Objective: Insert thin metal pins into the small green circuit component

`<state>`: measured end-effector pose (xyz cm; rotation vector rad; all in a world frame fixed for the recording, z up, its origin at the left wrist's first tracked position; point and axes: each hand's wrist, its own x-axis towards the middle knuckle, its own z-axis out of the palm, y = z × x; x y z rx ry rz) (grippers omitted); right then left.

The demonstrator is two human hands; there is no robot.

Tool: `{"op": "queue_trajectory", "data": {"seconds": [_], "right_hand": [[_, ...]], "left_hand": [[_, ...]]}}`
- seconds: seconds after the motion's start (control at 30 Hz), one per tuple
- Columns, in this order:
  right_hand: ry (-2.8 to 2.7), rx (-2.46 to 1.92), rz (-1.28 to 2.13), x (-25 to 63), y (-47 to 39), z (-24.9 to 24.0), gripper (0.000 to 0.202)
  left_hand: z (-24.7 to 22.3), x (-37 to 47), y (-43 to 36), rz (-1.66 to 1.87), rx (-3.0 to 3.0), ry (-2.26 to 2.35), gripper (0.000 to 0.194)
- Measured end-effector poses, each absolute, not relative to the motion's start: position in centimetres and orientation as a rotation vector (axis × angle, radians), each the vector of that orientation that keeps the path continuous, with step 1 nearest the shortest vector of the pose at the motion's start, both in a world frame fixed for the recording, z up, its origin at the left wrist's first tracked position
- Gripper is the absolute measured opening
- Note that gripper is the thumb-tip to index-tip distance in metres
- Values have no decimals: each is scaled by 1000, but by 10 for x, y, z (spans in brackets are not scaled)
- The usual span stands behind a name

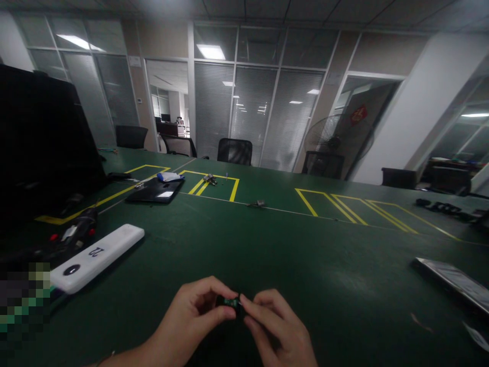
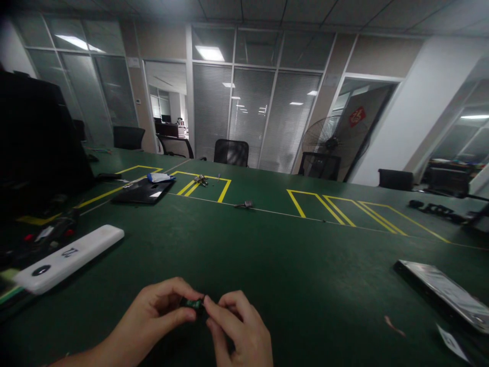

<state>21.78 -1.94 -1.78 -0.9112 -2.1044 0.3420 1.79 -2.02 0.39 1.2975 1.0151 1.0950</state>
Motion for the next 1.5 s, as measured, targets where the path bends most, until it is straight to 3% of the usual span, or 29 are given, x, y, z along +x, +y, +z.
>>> {"op": "queue_trajectory", "data": {"seconds": [0.37, 0.67, 0.87, 1.2, 1.5], "right_hand": [[-2078, -934, 427, 216, -20, -16, 39], [-1930, -980, 659, 209, -25, -1, 24], [-1855, -1002, 768, 203, -30, 8, 13], [-1867, -987, 868, 207, -26, 10, 19], [-1960, -1122, 651, 217, -21, 14, 24]], "left_hand": [[3, 18, -19, 1077, 1236, 997, 16], [0, 14, -11, 1092, 1384, 821, 12], [-1, 17, -12, 1059, 1175, 708, 39], [16, 15, -16, 976, 1363, 872, 36], [18, 8, -13, 966, 1447, 1032, 24]]}}
